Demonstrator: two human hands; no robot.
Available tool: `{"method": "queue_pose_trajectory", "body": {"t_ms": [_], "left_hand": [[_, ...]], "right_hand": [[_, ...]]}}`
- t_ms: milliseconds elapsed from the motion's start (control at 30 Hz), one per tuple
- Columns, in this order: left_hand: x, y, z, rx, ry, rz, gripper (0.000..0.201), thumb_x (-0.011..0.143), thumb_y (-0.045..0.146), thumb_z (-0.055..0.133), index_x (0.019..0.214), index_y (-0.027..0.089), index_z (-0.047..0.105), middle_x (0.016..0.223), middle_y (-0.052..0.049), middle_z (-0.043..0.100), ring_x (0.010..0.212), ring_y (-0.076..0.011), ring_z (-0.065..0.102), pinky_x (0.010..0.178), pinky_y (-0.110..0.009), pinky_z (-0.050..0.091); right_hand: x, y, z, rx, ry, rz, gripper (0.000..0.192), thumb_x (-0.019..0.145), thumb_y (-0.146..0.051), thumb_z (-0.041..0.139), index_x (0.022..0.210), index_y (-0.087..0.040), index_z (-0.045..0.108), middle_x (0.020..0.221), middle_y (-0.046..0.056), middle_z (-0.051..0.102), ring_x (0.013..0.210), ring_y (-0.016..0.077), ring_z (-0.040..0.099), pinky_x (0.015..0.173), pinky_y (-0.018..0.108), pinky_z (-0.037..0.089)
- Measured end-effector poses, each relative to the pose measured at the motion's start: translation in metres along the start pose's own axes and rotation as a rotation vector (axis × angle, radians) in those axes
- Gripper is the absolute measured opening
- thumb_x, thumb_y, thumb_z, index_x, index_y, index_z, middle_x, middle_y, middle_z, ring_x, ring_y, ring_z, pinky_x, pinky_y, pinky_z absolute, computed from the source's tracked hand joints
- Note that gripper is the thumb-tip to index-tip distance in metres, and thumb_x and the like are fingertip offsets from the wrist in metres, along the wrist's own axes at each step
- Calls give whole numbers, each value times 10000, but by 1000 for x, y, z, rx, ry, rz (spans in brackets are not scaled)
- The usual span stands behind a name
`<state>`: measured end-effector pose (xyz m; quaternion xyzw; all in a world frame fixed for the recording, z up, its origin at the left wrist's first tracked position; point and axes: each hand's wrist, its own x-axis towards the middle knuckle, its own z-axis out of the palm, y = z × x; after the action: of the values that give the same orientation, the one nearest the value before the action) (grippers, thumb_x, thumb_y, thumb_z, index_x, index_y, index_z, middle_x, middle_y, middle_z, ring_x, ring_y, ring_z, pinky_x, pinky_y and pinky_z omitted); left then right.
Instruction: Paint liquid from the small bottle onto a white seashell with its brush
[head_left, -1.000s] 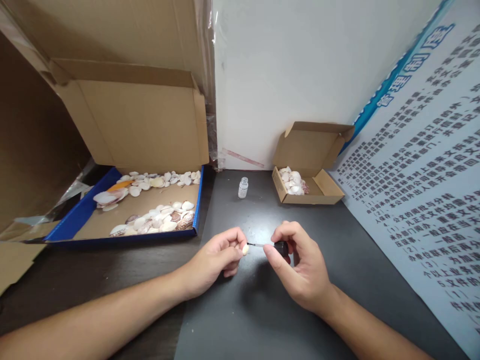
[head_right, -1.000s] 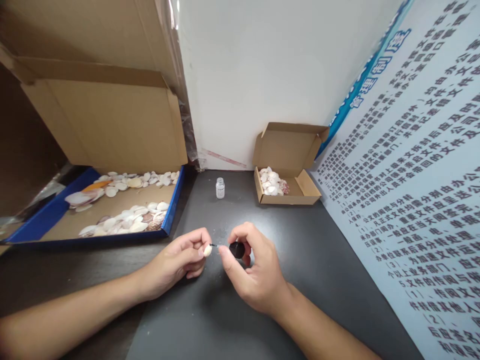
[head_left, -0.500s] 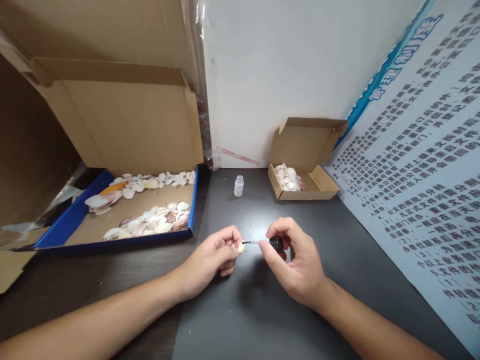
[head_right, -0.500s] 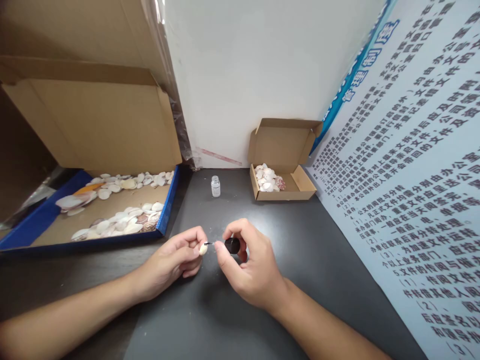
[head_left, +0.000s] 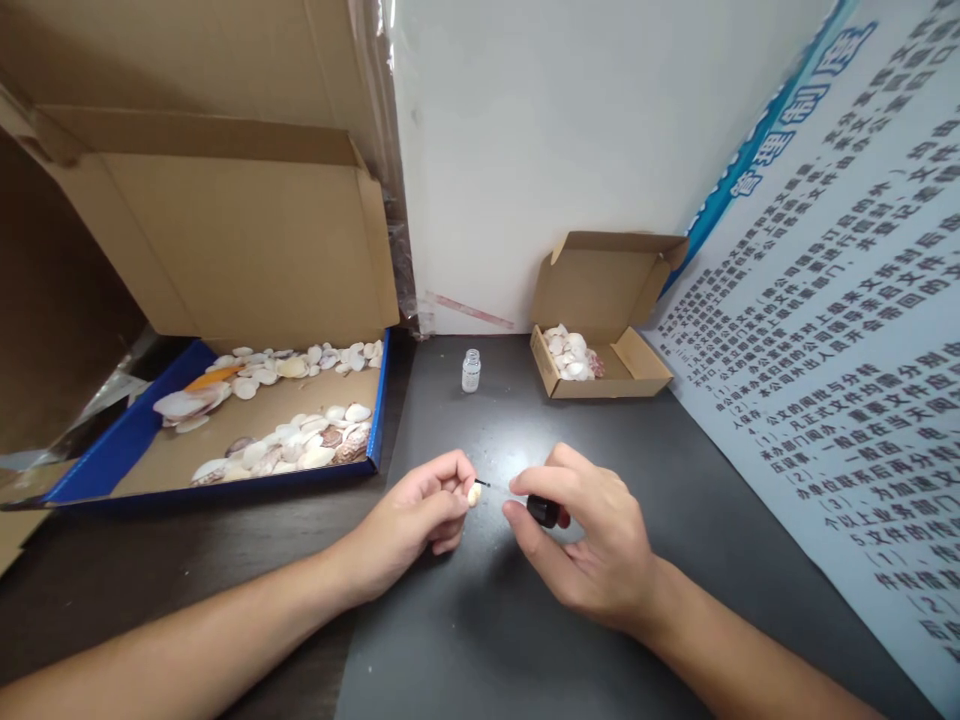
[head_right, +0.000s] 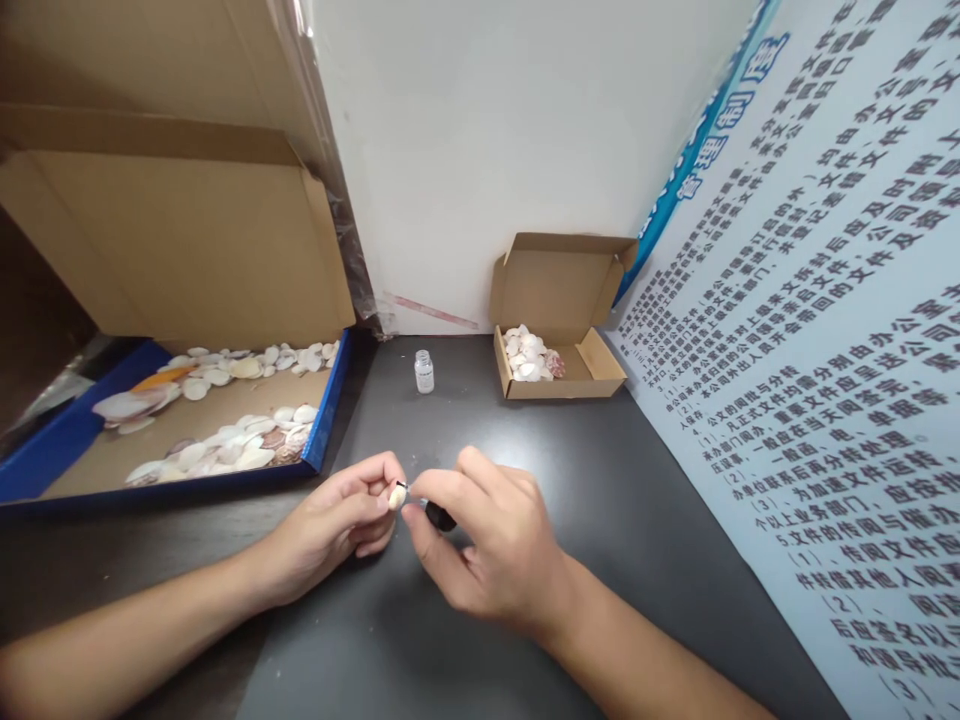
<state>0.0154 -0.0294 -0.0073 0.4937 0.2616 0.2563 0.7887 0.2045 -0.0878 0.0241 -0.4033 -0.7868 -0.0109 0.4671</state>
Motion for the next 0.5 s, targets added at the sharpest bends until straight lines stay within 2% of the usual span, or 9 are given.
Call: {"method": "queue_pose_trajectory", "body": {"t_ms": [100,200,367,500], "left_hand": [[0,0,0,-16,-7,5,125,881,249,558,802,196,477,599,86,305,503,-68,228,491,-218,250],[1,0,0,-35,-3,26,123,868,246,579,825,198,474,627,86,326,499,-60,237,490,-219,239],[2,0,-1,-52,-7,32,151,858,256,610,838,198,472,649,87,343,496,-52,237,490,-217,234],[2,-2,-1,-44,-23,22,161,875,281,613,832,197,483,624,91,329,487,-53,232,488,-217,233]], "right_hand": [[-1,3,1,-18,10,50,75,924,-141,607,894,-201,643,688,-13,494,544,109,435,483,241,384],[-2,7,3,-13,34,131,63,921,-149,644,929,-187,694,724,-8,490,557,98,468,512,226,428],[-3,17,8,21,3,288,106,913,-188,670,1001,-172,727,781,5,543,545,89,500,525,234,452],[-3,23,12,70,-7,375,108,916,-211,666,980,-200,752,730,-10,538,570,105,509,555,238,453]]}}
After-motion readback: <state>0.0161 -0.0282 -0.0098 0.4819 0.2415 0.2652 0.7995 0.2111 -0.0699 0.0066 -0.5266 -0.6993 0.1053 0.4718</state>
